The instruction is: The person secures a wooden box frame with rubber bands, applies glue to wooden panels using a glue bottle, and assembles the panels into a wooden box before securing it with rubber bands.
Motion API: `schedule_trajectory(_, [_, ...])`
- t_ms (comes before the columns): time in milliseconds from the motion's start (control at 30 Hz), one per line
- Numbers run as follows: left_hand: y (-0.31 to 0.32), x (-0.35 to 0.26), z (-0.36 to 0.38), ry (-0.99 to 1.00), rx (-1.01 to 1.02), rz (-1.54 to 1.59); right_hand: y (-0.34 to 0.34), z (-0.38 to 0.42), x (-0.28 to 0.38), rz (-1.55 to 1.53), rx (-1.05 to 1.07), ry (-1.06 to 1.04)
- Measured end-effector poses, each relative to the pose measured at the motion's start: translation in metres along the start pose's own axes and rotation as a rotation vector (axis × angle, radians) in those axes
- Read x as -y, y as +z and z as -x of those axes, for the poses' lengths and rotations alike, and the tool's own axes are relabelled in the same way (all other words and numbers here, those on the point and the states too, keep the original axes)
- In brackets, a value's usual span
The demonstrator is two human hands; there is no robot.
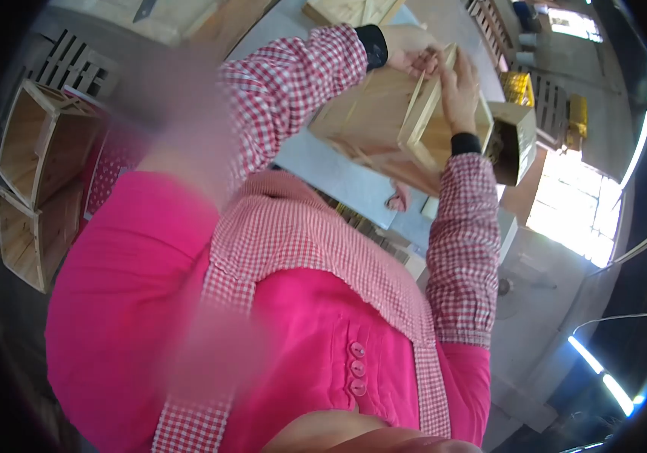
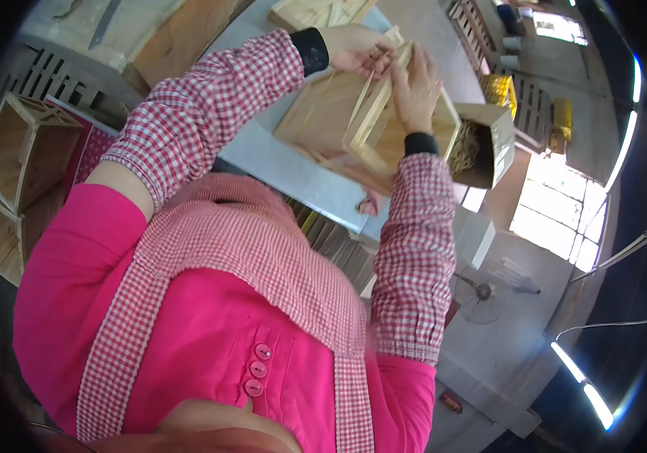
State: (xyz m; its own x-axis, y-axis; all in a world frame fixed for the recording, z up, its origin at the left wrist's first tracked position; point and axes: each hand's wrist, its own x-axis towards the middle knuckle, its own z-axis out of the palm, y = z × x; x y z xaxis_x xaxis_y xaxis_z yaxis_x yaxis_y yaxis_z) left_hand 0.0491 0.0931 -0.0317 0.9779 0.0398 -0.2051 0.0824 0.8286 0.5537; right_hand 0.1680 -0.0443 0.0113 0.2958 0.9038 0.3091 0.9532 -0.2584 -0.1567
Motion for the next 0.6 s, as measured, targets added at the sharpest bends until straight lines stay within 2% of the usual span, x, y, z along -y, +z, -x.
schedule_trajectory(100, [-0.002,0.025,0.032,0.009,0.067,0.081,0.000,0.000,0.004,-0.017,-0.035,-0.027])
schedule_trajectory(200, [0.007,0.056,0.085,0.170,0.178,0.162,0.005,-0.005,-0.009,-0.005,-0.047,-0.054])
schedule_trajectory(333, [0.017,0.074,0.123,0.234,0.148,0.106,0.005,-0.002,-0.004,0.073,-0.083,-0.118])
schedule_trajectory(500, [0.021,0.076,0.144,0.211,0.135,0.041,0.009,-0.005,-0.011,0.148,-0.104,-0.177])
schedule_trajectory(600, [0.027,0.073,0.143,0.240,0.126,0.140,0.015,-0.009,-0.020,0.096,-0.082,-0.144])
